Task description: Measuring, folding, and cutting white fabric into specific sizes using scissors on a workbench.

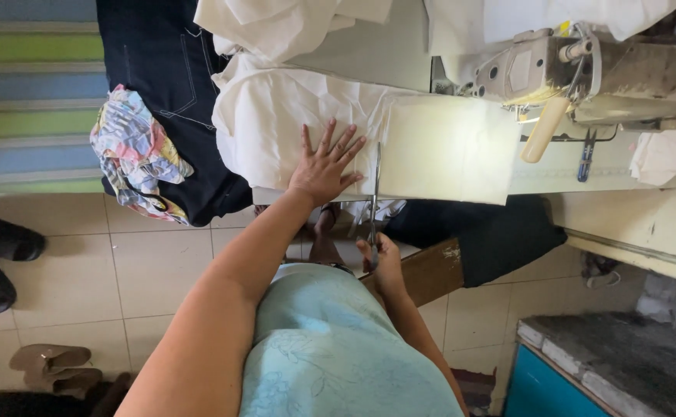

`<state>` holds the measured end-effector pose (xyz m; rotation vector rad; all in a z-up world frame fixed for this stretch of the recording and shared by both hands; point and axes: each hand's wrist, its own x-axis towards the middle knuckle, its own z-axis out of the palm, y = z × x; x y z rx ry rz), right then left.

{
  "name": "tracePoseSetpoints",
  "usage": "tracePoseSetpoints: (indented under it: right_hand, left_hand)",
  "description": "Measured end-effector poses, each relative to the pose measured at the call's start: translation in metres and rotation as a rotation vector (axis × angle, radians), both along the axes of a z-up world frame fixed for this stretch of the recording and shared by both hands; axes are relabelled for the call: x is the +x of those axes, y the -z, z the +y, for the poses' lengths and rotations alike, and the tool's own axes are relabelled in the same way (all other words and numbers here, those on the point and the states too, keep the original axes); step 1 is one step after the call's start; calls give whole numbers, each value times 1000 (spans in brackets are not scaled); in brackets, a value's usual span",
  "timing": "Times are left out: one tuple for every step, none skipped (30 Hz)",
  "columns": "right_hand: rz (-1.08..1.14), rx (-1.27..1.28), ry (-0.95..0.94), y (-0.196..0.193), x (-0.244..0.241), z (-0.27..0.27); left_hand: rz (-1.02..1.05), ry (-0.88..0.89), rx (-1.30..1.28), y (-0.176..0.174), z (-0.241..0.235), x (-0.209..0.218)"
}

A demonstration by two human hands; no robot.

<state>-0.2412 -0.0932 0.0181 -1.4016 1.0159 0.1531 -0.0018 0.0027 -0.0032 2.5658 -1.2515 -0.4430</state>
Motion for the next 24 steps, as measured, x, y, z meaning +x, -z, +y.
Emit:
tracePoseSetpoints:
  right_hand:
    - [-3,-2,7,-4,0,0]
    - [-7,-4,13,-8,0,-1]
    - [-11,-6,9,-9,8,-3]
    - [-30,1,-11,-10,15,-5]
    - [-47,10,-28,-12,21,-6]
    - [-48,8,-32,-3,24,-10]
    - [-68,22,-10,5,27,-13]
    - [-88,36,12,14,31,-16]
    - [-91,41,2,10,31,-18]
    - [-71,-18,-8,7,31,-18]
    - [-55,-66,-38,5,36,-15]
    - [-64,-50,-69,9,29,-19]
    - [-67,-94,-85,14,25,-24]
    - [-71,-138,-100,20,23,-29]
    - [-85,-127,-127,24,25,-29]
    - [-92,-70,-43,27,28,-29]
    - [-95,-13,50,32,30,-28]
    - [-107,-3,32,33,38,-30]
    - [-135,3,61,34,44,-32]
    - [-163,10,90,36,49,-35]
    - [-167,12,83,34,53,-32]
    - [-167,-15,85,33,58,-30]
    - [-160,-53,103,30,55,-31]
    - [-157,-63,111,36,59,-29]
  left_hand:
    - [5,7,0,0,0,1]
    - [10,14,0,0,0,1]
    - [6,9,-2,2,0,1]
    - [0,9,2,3,0,1]
    - [-3,10,8,5,0,-1]
    - [-4,6,6,5,-1,-1]
    - [-17,8,4,5,0,-1]
    - [-29,10,2,5,1,-1]
    - [-33,0,7,8,-4,-2]
    - [-57,7,14,11,-7,-4]
    - [-84,-6,32,15,-2,-2]
    - [-91,-36,48,21,-3,-6]
    - [-146,-44,-23,27,-5,-6]
    - [-203,-50,-93,33,-6,-6]
    - [-216,-76,-80,33,-5,-7]
    - [-251,-90,-110,33,-6,-7]
    - [-287,-95,-142,34,-7,-8]
    - [-301,-111,-131,36,-7,-7]
    - [-326,-117,-146,39,-8,-8]
    - [-351,-122,-161,42,-11,-9]
    - [-355,-129,-159,43,-8,-8]
    - [-365,-132,-177,45,-6,-7]
    - [-366,-120,-207,46,-11,-11]
    - [-362,-113,-218,50,-7,-5]
